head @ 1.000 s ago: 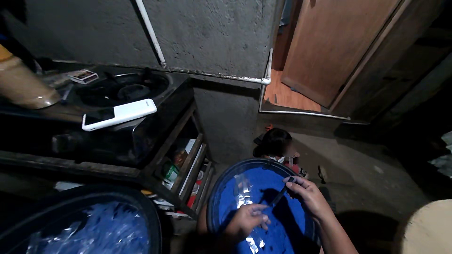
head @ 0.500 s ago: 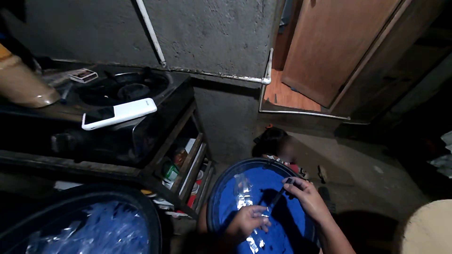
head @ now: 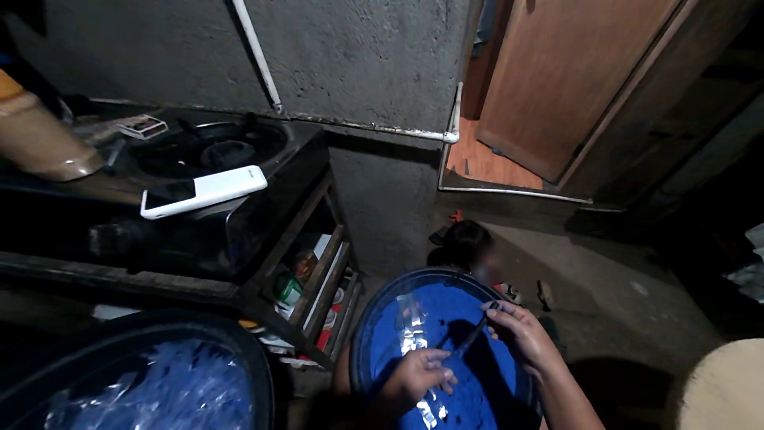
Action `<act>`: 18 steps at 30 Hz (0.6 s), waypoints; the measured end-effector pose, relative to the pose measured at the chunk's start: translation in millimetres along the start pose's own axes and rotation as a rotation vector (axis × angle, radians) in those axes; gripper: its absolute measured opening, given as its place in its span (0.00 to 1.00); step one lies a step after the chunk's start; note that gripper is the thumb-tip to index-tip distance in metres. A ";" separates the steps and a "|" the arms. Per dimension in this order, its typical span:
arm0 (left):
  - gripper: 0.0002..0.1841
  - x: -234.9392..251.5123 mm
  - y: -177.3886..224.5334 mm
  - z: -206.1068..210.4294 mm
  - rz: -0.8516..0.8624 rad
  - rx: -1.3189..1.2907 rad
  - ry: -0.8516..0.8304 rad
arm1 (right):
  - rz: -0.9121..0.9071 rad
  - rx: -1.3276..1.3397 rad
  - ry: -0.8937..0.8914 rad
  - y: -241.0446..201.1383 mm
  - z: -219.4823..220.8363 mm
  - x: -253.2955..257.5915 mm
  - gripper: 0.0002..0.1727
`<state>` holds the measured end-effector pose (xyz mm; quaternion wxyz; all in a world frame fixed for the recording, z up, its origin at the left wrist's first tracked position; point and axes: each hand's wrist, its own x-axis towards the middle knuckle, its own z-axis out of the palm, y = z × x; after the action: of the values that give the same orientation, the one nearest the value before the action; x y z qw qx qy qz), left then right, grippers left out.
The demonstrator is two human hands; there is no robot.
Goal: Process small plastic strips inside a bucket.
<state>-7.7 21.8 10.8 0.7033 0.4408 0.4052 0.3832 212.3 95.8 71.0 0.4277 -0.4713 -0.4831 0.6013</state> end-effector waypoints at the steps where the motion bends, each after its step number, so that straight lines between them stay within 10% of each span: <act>1: 0.20 -0.3 0.3 -0.1 0.006 0.000 -0.005 | 0.028 0.023 0.016 1.6 0.2 0.4 0.10; 18: 0.09 7.7 1.2 9.7 0.038 0.061 0.118 | 0.138 0.230 0.082 31.5 6.4 -2.2 0.10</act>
<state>3.8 26.1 12.9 0.6570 0.4462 0.4492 0.4093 204.6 87.2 40.9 0.4558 -0.4754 -0.3598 0.6609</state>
